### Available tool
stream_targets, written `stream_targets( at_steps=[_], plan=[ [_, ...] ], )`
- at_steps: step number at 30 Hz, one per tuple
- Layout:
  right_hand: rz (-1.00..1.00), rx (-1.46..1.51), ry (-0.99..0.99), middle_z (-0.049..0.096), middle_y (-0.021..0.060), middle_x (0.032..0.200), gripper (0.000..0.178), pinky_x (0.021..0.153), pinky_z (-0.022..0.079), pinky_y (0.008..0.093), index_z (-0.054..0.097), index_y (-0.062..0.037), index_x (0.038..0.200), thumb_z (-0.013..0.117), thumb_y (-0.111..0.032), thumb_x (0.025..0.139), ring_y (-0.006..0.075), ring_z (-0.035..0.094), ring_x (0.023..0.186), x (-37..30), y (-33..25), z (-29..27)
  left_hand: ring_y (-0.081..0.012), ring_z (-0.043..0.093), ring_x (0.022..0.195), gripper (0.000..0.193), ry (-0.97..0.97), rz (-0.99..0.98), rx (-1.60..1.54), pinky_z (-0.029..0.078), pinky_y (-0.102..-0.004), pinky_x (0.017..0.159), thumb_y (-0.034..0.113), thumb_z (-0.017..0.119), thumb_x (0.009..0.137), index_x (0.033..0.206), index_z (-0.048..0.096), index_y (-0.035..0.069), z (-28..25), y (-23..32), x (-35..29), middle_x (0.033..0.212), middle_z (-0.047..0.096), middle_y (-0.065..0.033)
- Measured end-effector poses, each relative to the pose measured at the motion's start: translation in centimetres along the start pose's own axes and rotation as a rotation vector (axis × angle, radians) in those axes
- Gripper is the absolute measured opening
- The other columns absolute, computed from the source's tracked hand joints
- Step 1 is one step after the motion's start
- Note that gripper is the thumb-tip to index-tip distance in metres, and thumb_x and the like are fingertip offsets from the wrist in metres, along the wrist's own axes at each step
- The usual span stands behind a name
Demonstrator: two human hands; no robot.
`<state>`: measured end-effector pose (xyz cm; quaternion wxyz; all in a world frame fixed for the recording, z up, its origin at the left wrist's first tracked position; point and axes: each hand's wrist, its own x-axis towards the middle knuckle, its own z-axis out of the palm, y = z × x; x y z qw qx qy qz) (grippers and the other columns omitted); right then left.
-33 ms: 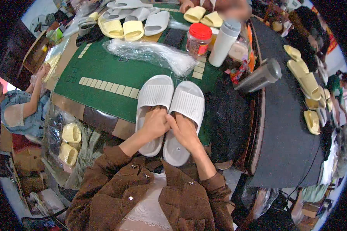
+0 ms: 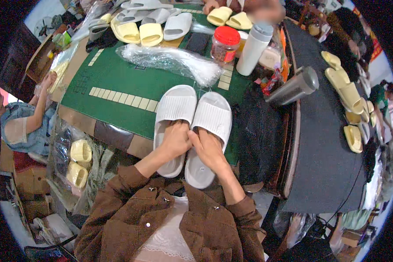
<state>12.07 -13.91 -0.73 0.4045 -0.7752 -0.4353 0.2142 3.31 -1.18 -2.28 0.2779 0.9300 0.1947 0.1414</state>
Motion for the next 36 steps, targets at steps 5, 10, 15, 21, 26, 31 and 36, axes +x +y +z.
stream_targets(
  at_steps=[5, 10, 15, 21, 26, 31, 36],
  plan=[
    [-0.217, -0.169, 0.123, 0.062, 0.0289, 0.11, 0.051, 0.096, 0.04, 0.0469, 0.046, 0.0097, 0.127, 0.059, -0.027, 0.094, 0.0484, 0.055, 0.105, -1.7, -1.2, -0.3, -0.0447, 0.063, 0.086, 0.047, -0.09, -0.065, 0.048, 0.052, -0.0509, 0.075, 0.039, 0.065, 0.083, 0.095, 0.062, -0.007, -0.5, 0.6, 0.4, 0.089, 0.064, -0.0284],
    [-0.22, -0.228, 0.097, 0.063, 0.0231, 0.114, 0.047, 0.095, 0.046, 0.0439, 0.051, 0.0033, 0.13, 0.065, -0.017, 0.09, 0.0417, 0.06, 0.105, -4.1, -3.9, -3.1, -0.0448, 0.064, 0.082, 0.051, -0.085, -0.065, 0.056, 0.053, -0.05, 0.072, 0.042, 0.066, 0.082, 0.094, 0.063, -0.008, -0.3, 0.3, 0.4, 0.091, 0.064, -0.0301],
    [-0.101, -0.092, 0.232, 0.067, 0.0201, 0.099, 0.022, 0.081, 0.052, 0.0392, 0.065, 0.0005, 0.11, 0.063, -0.011, 0.091, 0.0349, 0.066, 0.091, -2.5, -4.5, -5.7, -0.0453, 0.065, 0.078, 0.049, -0.203, -0.101, 0.027, 0.053, -0.0503, 0.072, 0.04, 0.065, 0.082, 0.088, 0.065, -0.009, -1.6, 1.2, 0.7, 0.087, 0.064, -0.0303],
    [-0.076, -0.262, 0.412, 0.069, 0.0187, 0.096, 0.021, 0.079, 0.051, 0.0371, 0.066, 0.0021, 0.107, 0.054, -0.008, 0.094, 0.0325, 0.068, 0.089, 1.8, -1.3, -8.0, -0.0451, 0.064, 0.081, 0.048, -0.082, -0.054, 0.057, 0.052, -0.0506, 0.077, 0.037, 0.062, 0.083, 0.092, 0.063, -0.01, -0.6, 0.6, 0.5, 0.09, 0.063, -0.0318],
    [0.065, -0.293, 0.322, 0.069, 0.0193, 0.098, 0.026, 0.08, 0.051, 0.0435, 0.067, -0.0045, 0.109, 0.052, -0.019, 0.095, 0.038, 0.066, 0.093, 4.7, -0.4, -8.4, -0.0457, 0.064, 0.085, 0.048, -0.072, -0.066, 0.011, 0.051, -0.0514, 0.082, 0.036, 0.059, 0.085, 0.096, 0.062, -0.01, -0.9, 1.0, 0.5, 0.094, 0.062, -0.033],
    [0.106, -0.353, 0.285, 0.071, 0.0167, 0.097, 0.028, 0.078, 0.053, 0.0452, 0.067, -0.0073, 0.11, 0.06, -0.026, 0.09, 0.0362, 0.068, 0.092, 6.7, 1.3, -7.0, -0.0453, 0.064, 0.084, 0.048, -0.005, -0.029, 0.042, 0.051, -0.0515, 0.081, 0.037, 0.058, 0.087, 0.095, 0.062, -0.01, -0.4, 0.7, 0.5, 0.093, 0.063, -0.0323],
    [0.063, -0.217, 0.322, 0.072, 0.0164, 0.095, 0.022, 0.076, 0.054, 0.0396, 0.068, -0.0043, 0.105, 0.063, -0.015, 0.086, 0.0315, 0.07, 0.087, 8.0, 2.3, -6.4, -0.0446, 0.065, 0.081, 0.046, -0.048, -0.057, 0.018, 0.052, -0.051, 0.077, 0.035, 0.058, 0.086, 0.095, 0.062, -0.01, -0.6, 0.9, 0.6, 0.092, 0.064, -0.0303]
  ],
)
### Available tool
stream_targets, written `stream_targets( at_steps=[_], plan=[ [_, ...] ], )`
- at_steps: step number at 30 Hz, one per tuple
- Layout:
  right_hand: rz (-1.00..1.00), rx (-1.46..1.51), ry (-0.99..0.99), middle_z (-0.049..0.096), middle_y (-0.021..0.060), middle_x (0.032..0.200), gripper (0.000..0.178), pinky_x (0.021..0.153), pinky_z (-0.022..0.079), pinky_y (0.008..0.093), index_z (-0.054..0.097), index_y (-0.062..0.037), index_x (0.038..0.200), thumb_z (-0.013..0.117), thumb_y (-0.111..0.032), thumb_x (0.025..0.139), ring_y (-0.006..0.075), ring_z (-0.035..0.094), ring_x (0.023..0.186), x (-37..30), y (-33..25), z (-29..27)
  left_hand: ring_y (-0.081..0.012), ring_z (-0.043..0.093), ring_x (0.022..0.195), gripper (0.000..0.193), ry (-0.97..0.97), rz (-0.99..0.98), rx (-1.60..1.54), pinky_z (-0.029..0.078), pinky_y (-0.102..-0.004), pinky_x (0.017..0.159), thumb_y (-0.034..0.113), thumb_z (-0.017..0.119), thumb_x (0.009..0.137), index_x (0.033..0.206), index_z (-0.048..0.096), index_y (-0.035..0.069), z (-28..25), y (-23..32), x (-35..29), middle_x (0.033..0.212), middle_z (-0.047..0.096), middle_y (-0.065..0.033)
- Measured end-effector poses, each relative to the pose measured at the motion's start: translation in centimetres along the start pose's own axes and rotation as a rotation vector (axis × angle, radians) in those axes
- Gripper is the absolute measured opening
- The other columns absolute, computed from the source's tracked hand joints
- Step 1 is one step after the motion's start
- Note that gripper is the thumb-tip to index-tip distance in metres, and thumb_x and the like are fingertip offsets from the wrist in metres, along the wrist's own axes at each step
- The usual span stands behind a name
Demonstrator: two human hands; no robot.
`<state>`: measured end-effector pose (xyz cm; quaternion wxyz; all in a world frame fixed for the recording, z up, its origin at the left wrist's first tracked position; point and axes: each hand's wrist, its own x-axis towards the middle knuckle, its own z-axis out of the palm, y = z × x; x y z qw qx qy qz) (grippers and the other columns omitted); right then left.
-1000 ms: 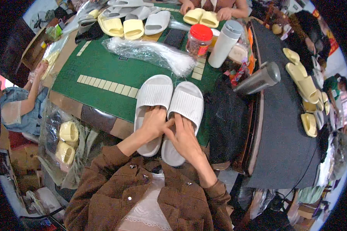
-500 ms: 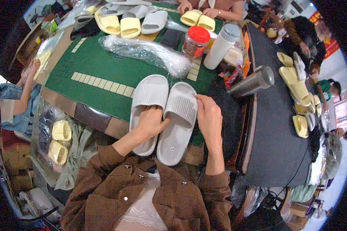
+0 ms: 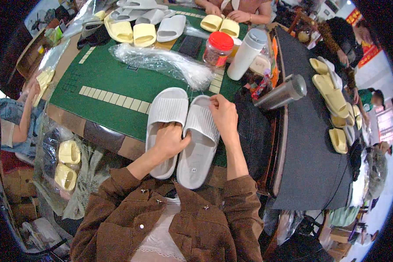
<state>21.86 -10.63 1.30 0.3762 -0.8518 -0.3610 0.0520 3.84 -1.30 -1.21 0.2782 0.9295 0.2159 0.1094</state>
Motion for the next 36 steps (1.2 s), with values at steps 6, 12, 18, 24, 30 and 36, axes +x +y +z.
stream_targets(
  at_steps=[6, 12, 18, 24, 30, 36],
  plan=[
    [0.01, 0.234, 0.007, 0.072, 0.0145, 0.092, 0.021, 0.075, 0.054, 0.0329, 0.067, 0.0002, 0.105, 0.061, -0.01, 0.087, 0.0231, 0.071, 0.084, 0.4, 0.1, 0.6, -0.045, 0.065, 0.082, 0.045, 0.024, 0.016, -0.008, 0.052, -0.0508, 0.077, 0.035, 0.059, 0.086, 0.095, 0.062, -0.009, 0.1, -0.2, 0.0, 0.093, 0.064, -0.0308],
    [0.078, 0.557, 0.053, 0.071, 0.0061, 0.086, 0.014, 0.063, 0.05, 0.0243, 0.067, -0.0002, 0.1, 0.06, -0.009, 0.091, 0.011, 0.068, 0.079, 0.9, -0.4, 0.8, -0.0455, 0.064, 0.083, 0.045, 0.073, 0.027, -0.011, 0.052, -0.0511, 0.077, 0.035, 0.058, 0.086, 0.096, 0.061, -0.009, 0.4, -0.1, -0.1, 0.094, 0.063, -0.0311],
    [0.168, 0.708, 0.035, 0.069, 0.0043, 0.087, 0.015, 0.056, 0.047, 0.0214, 0.063, -0.0027, 0.103, 0.06, -0.013, 0.094, 0.0105, 0.068, 0.079, 1.0, -1.7, 1.7, -0.0458, 0.064, 0.083, 0.046, 0.017, 0.0, -0.032, 0.052, -0.0512, 0.079, 0.036, 0.058, 0.086, 0.1, 0.06, -0.008, 0.1, 0.0, -0.1, 0.096, 0.062, -0.0312],
    [0.114, 0.578, -0.116, 0.071, 0.0055, 0.086, 0.018, 0.058, 0.049, 0.0242, 0.069, -0.0021, 0.102, 0.062, -0.015, 0.091, 0.0117, 0.068, 0.077, 1.9, -3.0, 1.9, -0.045, 0.064, 0.083, 0.045, 0.059, 0.041, 0.013, 0.051, -0.0509, 0.08, 0.035, 0.058, 0.087, 0.101, 0.061, -0.008, 0.2, -0.2, -0.1, 0.096, 0.063, -0.0302],
    [-0.143, 0.313, -0.027, 0.068, 0.0056, 0.079, 0.019, 0.07, 0.048, 0.0248, 0.069, 0.001, 0.099, 0.062, -0.015, 0.091, 0.0096, 0.061, 0.074, 2.5, -4.7, 3.0, -0.046, 0.064, 0.085, 0.05, -0.036, -0.002, 0.01, 0.051, -0.0516, 0.079, 0.037, 0.062, 0.086, 0.103, 0.059, -0.01, -0.2, 0.1, -0.1, 0.097, 0.062, -0.0317],
    [-0.061, 0.361, 0.107, 0.07, 0.0117, 0.078, 0.021, 0.067, 0.05, 0.0301, 0.07, 0.0012, 0.097, 0.059, -0.015, 0.091, 0.0176, 0.065, 0.07, 3.2, -3.7, 2.6, -0.0443, 0.065, 0.083, 0.05, 0.031, 0.014, -0.01, 0.051, -0.0503, 0.079, 0.039, 0.061, 0.087, 0.101, 0.058, -0.009, -0.1, 0.0, -0.2, 0.095, 0.063, -0.0305]
  ],
)
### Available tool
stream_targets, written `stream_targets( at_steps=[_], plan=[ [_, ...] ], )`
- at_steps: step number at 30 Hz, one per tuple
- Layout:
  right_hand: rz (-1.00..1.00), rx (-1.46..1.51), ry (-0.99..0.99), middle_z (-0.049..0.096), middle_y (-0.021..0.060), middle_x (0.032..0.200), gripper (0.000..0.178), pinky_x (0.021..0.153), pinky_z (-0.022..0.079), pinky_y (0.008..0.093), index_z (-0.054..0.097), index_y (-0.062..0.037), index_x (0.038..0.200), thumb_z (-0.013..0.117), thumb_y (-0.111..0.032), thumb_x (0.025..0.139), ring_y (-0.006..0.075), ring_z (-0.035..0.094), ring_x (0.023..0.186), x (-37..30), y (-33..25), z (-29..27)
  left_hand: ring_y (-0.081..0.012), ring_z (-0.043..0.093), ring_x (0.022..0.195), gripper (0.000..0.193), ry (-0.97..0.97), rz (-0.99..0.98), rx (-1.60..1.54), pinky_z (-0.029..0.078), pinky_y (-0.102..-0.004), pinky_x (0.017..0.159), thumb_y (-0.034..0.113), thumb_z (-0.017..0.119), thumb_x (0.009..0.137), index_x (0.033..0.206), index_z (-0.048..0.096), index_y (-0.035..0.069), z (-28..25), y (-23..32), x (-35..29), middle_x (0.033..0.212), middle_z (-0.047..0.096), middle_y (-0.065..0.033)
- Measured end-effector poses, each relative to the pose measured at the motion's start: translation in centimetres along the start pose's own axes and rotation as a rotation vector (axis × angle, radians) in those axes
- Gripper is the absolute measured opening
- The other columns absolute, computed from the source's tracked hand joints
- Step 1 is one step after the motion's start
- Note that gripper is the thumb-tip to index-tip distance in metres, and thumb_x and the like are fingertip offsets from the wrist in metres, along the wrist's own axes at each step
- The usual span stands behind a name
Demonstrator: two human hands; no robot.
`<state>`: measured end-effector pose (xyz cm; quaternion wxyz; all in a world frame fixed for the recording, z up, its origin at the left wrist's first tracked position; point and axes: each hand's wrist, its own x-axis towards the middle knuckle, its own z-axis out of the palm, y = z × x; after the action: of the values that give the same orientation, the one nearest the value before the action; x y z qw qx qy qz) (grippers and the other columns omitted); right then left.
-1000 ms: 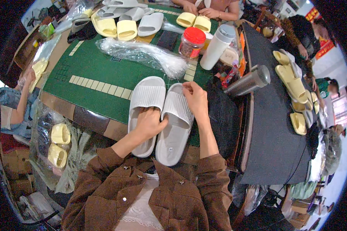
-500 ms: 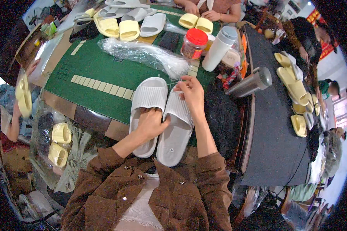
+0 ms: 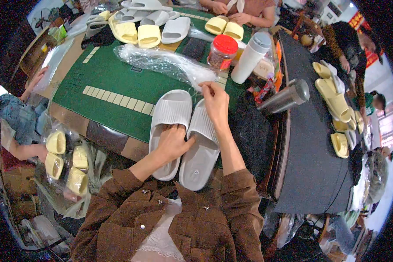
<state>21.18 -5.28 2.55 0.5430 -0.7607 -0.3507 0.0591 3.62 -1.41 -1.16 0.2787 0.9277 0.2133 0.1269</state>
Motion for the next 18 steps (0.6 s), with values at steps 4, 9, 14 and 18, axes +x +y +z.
stream_targets(
  at_steps=[4, 9, 14, 18],
  plan=[
    [0.035, -0.098, -0.273, 0.07, 0.0123, 0.08, 0.022, 0.069, 0.05, 0.0308, 0.071, -0.0006, 0.097, 0.059, -0.018, 0.09, 0.0183, 0.065, 0.072, -0.5, -0.2, -0.4, -0.0441, 0.064, 0.085, 0.054, 0.077, 0.037, -0.001, 0.051, -0.0503, 0.081, 0.042, 0.062, 0.086, 0.104, 0.057, -0.009, 0.0, 0.1, -0.2, 0.096, 0.063, -0.0294],
    [0.089, -0.012, -0.335, 0.067, 0.0042, 0.081, 0.022, 0.069, 0.046, 0.0257, 0.071, -0.0021, 0.097, 0.059, -0.019, 0.092, 0.0109, 0.059, 0.076, -0.4, 1.6, 0.9, -0.0435, 0.064, 0.089, 0.056, 0.054, 0.05, 0.045, 0.05, -0.0499, 0.082, 0.044, 0.063, 0.085, 0.104, 0.059, -0.008, 0.1, 0.0, 0.0, 0.099, 0.064, -0.0283],
    [0.152, 0.151, -0.401, 0.067, 0.0035, 0.088, 0.022, 0.076, 0.045, 0.0256, 0.07, -0.001, 0.1, 0.058, -0.018, 0.094, 0.0111, 0.058, 0.081, 0.5, 1.5, 1.5, -0.043, 0.064, 0.092, 0.055, -0.053, -0.024, 0.035, 0.047, -0.0505, 0.088, 0.044, 0.064, 0.085, 0.103, 0.06, -0.008, -0.5, 0.4, 0.1, 0.099, 0.064, -0.0278],
    [0.063, 0.107, -0.419, 0.07, 0.0072, 0.091, 0.023, 0.078, 0.047, 0.0278, 0.072, -0.0018, 0.099, 0.06, -0.02, 0.092, 0.0132, 0.061, 0.083, 1.0, 2.1, 2.3, -0.0439, 0.062, 0.096, 0.059, -0.043, 0.017, 0.053, 0.05, -0.0502, 0.085, 0.044, 0.065, 0.084, 0.108, 0.057, -0.009, -0.2, -0.1, 0.1, 0.106, 0.061, -0.0295]
  ],
)
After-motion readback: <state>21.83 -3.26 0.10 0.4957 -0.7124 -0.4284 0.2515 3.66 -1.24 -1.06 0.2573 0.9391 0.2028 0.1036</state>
